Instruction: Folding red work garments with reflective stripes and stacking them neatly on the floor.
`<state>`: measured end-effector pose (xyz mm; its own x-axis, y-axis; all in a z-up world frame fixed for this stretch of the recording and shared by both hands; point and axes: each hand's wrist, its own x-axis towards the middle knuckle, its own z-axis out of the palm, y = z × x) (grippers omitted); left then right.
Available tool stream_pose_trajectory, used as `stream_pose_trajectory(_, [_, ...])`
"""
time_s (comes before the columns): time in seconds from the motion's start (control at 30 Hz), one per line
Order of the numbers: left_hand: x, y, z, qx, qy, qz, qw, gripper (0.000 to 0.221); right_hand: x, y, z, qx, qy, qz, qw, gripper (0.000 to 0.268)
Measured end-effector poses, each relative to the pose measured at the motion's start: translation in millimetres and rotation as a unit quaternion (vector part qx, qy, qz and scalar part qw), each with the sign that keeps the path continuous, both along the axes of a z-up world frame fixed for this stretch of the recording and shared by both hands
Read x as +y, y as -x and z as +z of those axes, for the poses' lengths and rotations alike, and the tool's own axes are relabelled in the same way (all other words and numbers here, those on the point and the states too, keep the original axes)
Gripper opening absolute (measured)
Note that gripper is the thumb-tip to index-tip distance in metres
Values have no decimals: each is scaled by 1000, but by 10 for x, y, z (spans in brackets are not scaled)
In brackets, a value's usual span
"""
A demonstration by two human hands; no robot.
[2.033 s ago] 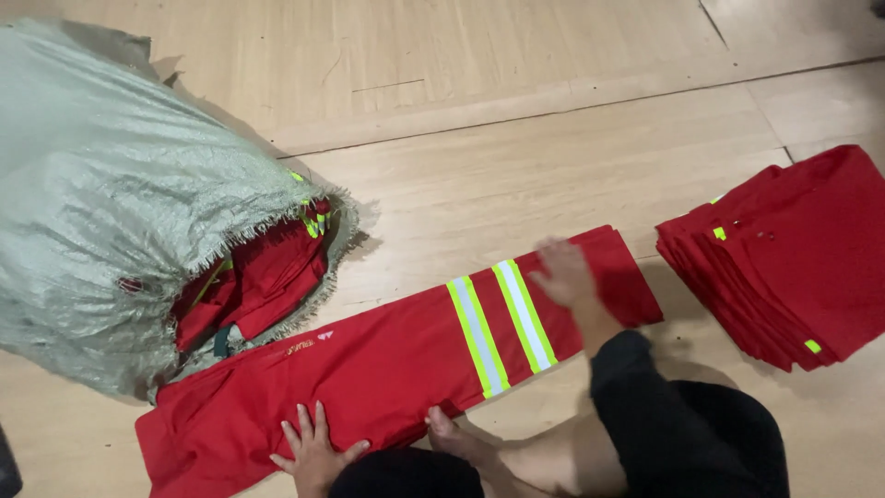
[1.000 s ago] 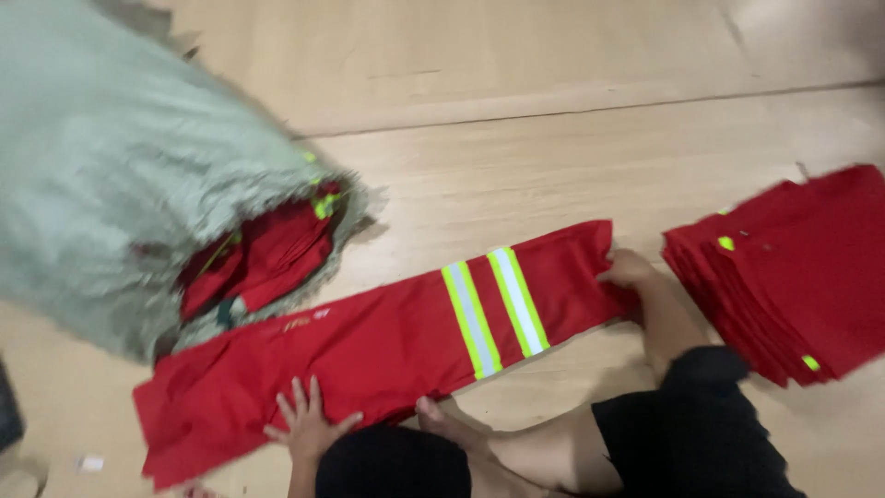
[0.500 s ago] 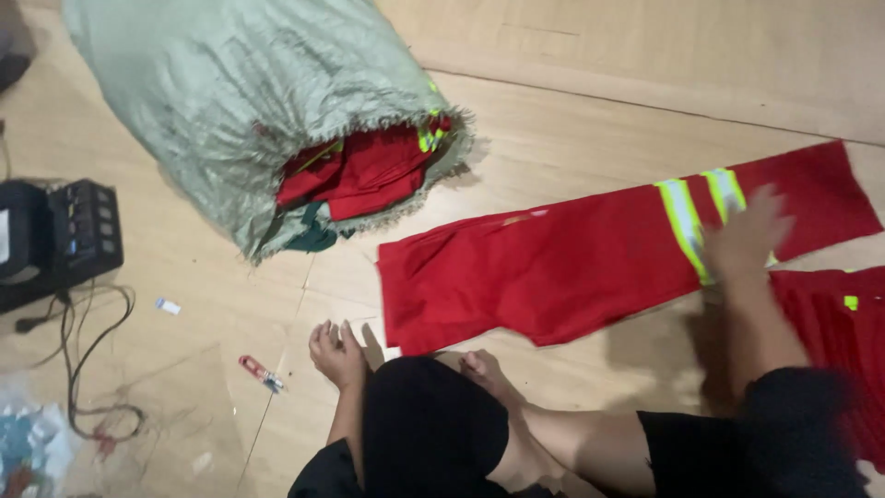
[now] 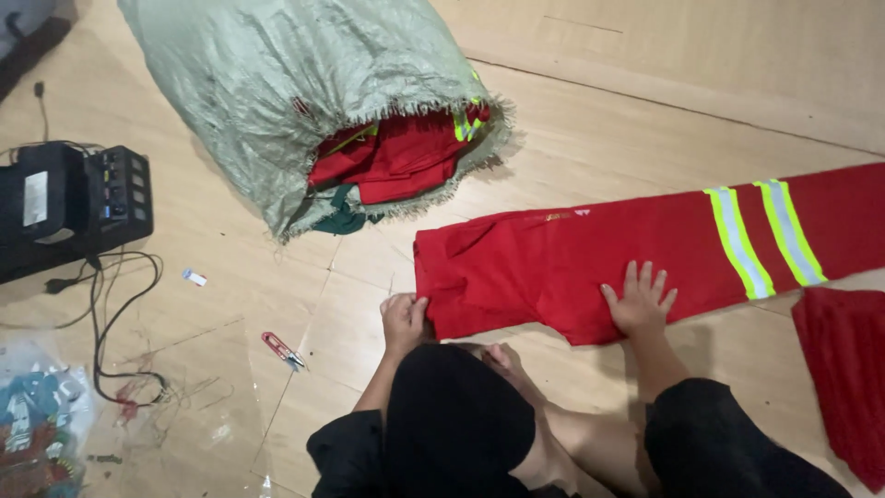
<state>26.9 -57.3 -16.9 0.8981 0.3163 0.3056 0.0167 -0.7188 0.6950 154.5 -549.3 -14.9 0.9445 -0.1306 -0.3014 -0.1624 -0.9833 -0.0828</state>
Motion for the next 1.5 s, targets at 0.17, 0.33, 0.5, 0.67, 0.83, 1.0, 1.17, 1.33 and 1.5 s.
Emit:
stream_pose_trajectory(0.17, [143, -243, 304, 174, -8, 14, 985, 31, 75, 131, 92, -123, -29, 22, 992, 85])
stream_pose_trajectory(0.33, [28, -148, 671, 384, -40, 31, 922, 43, 44, 159, 22, -149, -37, 32, 988, 86])
stream_pose_trajectory(0.5, [-71, 142, 785, 104, 69, 91, 988, 27, 41, 165, -91, -211, -25, 40, 976, 83])
stream_pose_trajectory(0.67, [-291, 40, 1280, 291, 154, -2, 944, 48, 10, 136, -174, -218, -22, 42, 975, 84])
stream_pose_trajectory(0.83, [-337, -332, 707, 154, 36, -34, 987, 30, 13, 166, -156, -225, -20, 41, 973, 83])
stream_pose_trajectory(1.0, [-386, -503, 792, 167, -30, 27, 985, 29, 23, 168, -160, -206, -10, 31, 978, 84])
stream_pose_trajectory(1.17, [-300, -594, 845, 335, -24, 20, 942, 34, 168, 148, -5, -226, 1, 19, 974, 82])
stream_pose_trajectory(1.33, [-223, -387, 852, 299, 70, 67, 949, 50, 133, 160, -62, -185, -6, 19, 983, 83])
stream_pose_trajectory(1.5, [-65, -415, 503, 275, 139, 126, 943, 58, 82, -83, -44, 22, -13, -28, 999, 96])
